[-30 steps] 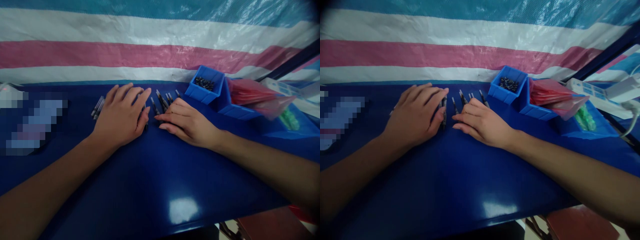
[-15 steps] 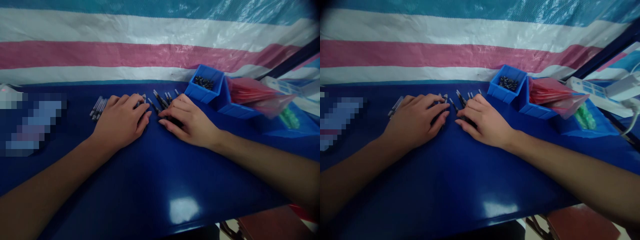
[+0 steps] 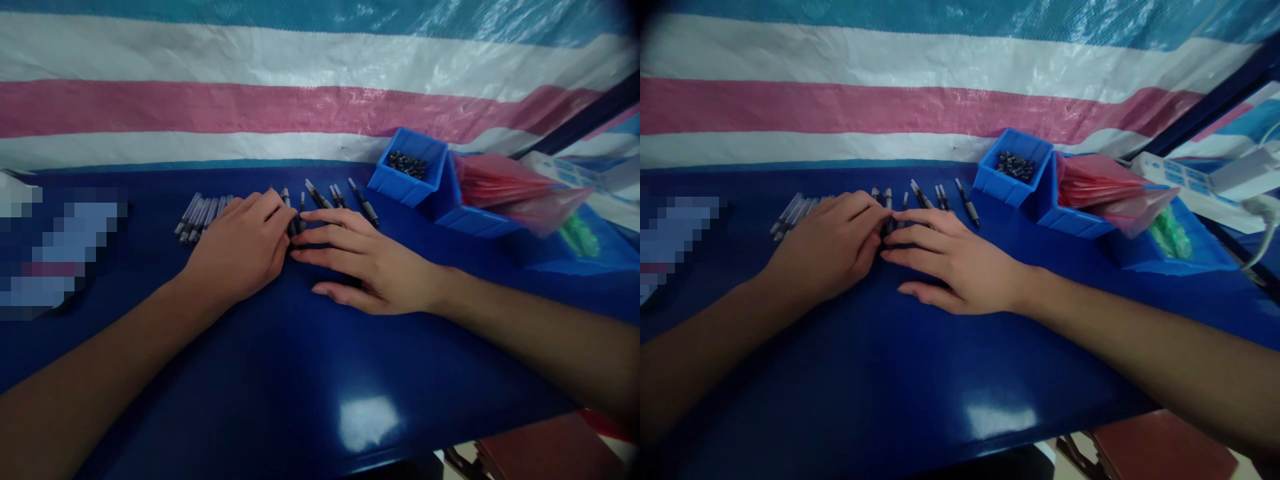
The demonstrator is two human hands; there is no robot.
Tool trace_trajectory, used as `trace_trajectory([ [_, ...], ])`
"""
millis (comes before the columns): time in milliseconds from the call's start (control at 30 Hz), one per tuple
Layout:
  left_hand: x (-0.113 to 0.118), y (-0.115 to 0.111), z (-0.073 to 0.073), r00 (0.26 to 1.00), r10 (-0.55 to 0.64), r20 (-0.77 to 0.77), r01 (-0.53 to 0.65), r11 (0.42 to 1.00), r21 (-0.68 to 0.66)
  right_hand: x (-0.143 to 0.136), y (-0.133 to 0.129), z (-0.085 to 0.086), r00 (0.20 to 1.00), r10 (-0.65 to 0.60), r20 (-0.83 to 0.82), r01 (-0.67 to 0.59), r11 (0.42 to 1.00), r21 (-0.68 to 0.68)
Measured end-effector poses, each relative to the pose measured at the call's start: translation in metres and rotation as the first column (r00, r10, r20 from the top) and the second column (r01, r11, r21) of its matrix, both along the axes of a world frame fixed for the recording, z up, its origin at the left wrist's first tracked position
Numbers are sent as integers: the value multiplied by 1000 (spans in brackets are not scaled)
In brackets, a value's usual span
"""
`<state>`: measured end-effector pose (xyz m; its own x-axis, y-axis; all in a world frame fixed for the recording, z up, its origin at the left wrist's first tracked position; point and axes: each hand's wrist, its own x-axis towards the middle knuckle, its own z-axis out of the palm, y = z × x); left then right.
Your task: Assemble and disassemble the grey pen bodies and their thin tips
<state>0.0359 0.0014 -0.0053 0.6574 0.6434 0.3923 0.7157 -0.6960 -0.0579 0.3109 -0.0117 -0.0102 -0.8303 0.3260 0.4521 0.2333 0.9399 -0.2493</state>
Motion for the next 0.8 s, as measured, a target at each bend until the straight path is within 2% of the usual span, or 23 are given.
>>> trace_trajectory([
  [200,-4,4,-4,998,-56,24,56,998,-11,1,0,1,999,22,33,-20,999,-50],
  [367,-3,3,-7,993,-63,98,67,997,-40,1,-1,1,999,-19,45,22,998,-56],
  [800,-1,2,-5,986,-41,161,56,994,-92,-1,1,1,984,-154,-93,150,988,-45],
])
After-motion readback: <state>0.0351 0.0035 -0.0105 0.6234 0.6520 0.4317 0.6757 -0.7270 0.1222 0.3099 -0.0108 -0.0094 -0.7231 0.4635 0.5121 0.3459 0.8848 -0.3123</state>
